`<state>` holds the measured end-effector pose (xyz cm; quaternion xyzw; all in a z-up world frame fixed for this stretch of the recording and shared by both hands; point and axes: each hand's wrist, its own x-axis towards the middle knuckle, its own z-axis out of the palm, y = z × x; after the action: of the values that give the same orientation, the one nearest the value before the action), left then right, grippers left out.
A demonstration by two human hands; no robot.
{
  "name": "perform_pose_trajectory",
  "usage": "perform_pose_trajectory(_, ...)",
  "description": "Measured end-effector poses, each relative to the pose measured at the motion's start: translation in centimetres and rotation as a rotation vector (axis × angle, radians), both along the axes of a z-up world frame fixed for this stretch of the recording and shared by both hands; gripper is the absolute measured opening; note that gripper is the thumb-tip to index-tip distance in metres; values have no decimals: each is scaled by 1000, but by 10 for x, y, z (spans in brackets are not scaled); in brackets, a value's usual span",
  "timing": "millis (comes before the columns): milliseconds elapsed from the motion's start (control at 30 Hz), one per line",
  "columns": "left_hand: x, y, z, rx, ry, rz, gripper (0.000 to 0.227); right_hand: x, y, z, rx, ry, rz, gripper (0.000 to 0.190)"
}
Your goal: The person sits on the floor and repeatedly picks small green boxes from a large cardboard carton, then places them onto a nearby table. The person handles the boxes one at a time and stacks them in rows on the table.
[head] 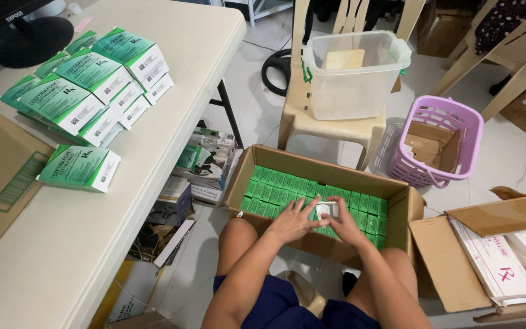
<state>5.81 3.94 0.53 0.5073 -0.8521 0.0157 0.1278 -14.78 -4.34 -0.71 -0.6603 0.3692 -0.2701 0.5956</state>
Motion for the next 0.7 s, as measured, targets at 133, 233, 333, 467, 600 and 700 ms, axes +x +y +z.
perform_pose_trajectory(133, -4, 1, -9, -117, -5, 32, 70, 1, -4, -13, 36, -6, -94, 43)
perform_pose_trajectory(233, -8, 0, -8, -106, 20, 45, 61, 3, -4, -14, 12, -39, -191, 41)
perform_pose_trajectory(333, -11, -2, -5, -109, 35, 41, 54, 5, 0, -10, -39, 38, -285, 41)
perform_pose_trajectory(467, -13, -4, 0, -91, 52, 25, 57, 9, 1, -2, -20, 22, -362, 46)
perform_pose_trajectory(600, -16, -4, 3, -102, 24, 29, 59, 7, 0, -9, -70, 16, -347, 39)
perform_pose_trajectory(700, -17, -2, 9, -92, 40, 19, 66, 6, -1, -24, -168, 101, -236, 37)
